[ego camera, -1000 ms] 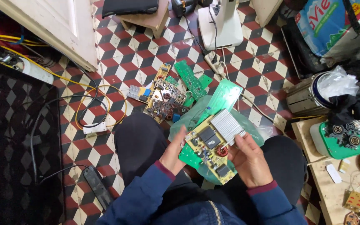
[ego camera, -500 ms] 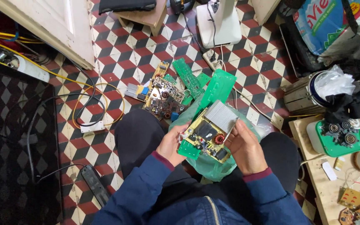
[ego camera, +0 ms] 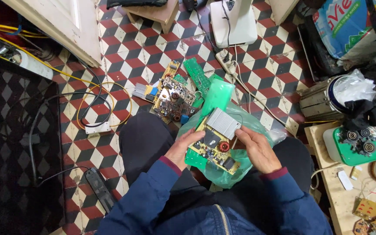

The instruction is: Sorting through a bag of used circuit boards and inspecting them individually on a workbench.

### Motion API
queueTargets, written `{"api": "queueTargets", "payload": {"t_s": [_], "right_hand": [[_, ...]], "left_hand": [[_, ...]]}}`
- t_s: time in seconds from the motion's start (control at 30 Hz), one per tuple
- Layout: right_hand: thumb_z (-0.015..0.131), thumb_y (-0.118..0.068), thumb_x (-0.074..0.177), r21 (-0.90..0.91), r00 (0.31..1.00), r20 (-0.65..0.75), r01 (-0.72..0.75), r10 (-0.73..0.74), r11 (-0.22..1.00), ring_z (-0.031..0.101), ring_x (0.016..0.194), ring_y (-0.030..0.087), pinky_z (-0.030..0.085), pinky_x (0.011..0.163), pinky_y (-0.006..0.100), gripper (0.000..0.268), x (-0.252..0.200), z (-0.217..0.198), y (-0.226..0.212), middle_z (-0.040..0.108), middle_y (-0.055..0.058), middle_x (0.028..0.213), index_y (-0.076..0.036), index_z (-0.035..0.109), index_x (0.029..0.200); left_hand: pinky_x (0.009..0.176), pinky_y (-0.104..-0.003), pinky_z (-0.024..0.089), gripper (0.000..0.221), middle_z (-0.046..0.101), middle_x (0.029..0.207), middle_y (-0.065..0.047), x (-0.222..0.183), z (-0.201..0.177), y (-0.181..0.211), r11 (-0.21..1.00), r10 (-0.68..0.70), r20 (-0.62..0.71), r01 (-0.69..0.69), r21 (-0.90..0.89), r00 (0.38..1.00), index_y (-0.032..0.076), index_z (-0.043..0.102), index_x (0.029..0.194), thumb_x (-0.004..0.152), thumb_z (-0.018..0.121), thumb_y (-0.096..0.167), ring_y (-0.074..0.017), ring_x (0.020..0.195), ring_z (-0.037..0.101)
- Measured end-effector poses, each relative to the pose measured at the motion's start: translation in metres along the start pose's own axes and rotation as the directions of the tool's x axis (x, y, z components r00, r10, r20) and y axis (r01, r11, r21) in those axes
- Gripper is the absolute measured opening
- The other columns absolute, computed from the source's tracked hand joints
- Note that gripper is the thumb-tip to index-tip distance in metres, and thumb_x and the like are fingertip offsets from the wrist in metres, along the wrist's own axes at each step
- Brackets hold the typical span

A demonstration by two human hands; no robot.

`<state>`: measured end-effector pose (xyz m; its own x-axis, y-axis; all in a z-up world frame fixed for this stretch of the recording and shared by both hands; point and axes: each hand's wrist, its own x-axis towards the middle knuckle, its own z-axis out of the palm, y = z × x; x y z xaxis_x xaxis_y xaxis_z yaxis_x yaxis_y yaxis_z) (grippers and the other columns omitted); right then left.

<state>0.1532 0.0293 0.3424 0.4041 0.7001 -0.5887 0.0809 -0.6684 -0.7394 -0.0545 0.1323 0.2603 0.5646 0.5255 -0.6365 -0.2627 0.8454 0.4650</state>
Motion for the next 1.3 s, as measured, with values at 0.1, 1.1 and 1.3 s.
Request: {"api": "queueTargets", "payload": {"t_s": [0.1, 1.1, 1.3], "right_hand": [[0.061, -0.033, 0.114, 0.074, 0.995, 0.034, 0.094, -0.097, 0.993, 0.082, 0.102, 0.02, 0.062, 0.104, 0.041, 0.037, 0.015, -0.012, 0.02, 0.091, 0.012, 0.098, -0.01, 0.089, 0.117], [0.065, -0.02, 0.111, 0.852, 0.952, -0.115, 0.241, -0.283, 0.465, 0.074, 0.076, 0.019, 0.059, 0.075, 0.027, 0.025, 0.011, -0.104, -0.055, 0.079, 0.013, 0.099, -0.001, 0.074, 0.125], [0.063, -0.019, 0.111, 0.811, 0.92, -0.089, 0.289, -0.381, 0.509, 0.072, 0.073, 0.02, 0.06, 0.074, 0.028, 0.028, -0.006, -0.093, -0.075, 0.079, 0.016, 0.096, 0.002, 0.073, 0.126]], "left_hand": [[0.086, -0.044, 0.069, 0.034, 0.084, 0.115, -0.02, 0.004, -0.004, -0.002, 0.998, 0.039, -0.021, -0.04, -0.042, 0.999, 0.006, 0.081, 0.126, 0.093, 0.09, 0.01, -0.032, 0.098, 0.083], [0.098, -0.032, 0.055, 0.072, 0.072, 0.138, -0.014, -0.029, -0.03, 0.021, 0.933, 0.02, 0.076, -0.046, 0.357, 0.997, 0.0, 0.058, 0.158, 0.09, 0.078, 0.013, -0.0203, 0.116, 0.069], [0.104, -0.032, 0.052, 0.076, 0.072, 0.141, -0.013, -0.03, -0.028, 0.021, 0.926, 0.035, 0.066, -0.057, 0.374, 0.997, -0.001, 0.059, 0.156, 0.085, 0.081, 0.013, -0.0209, 0.122, 0.068]]}}
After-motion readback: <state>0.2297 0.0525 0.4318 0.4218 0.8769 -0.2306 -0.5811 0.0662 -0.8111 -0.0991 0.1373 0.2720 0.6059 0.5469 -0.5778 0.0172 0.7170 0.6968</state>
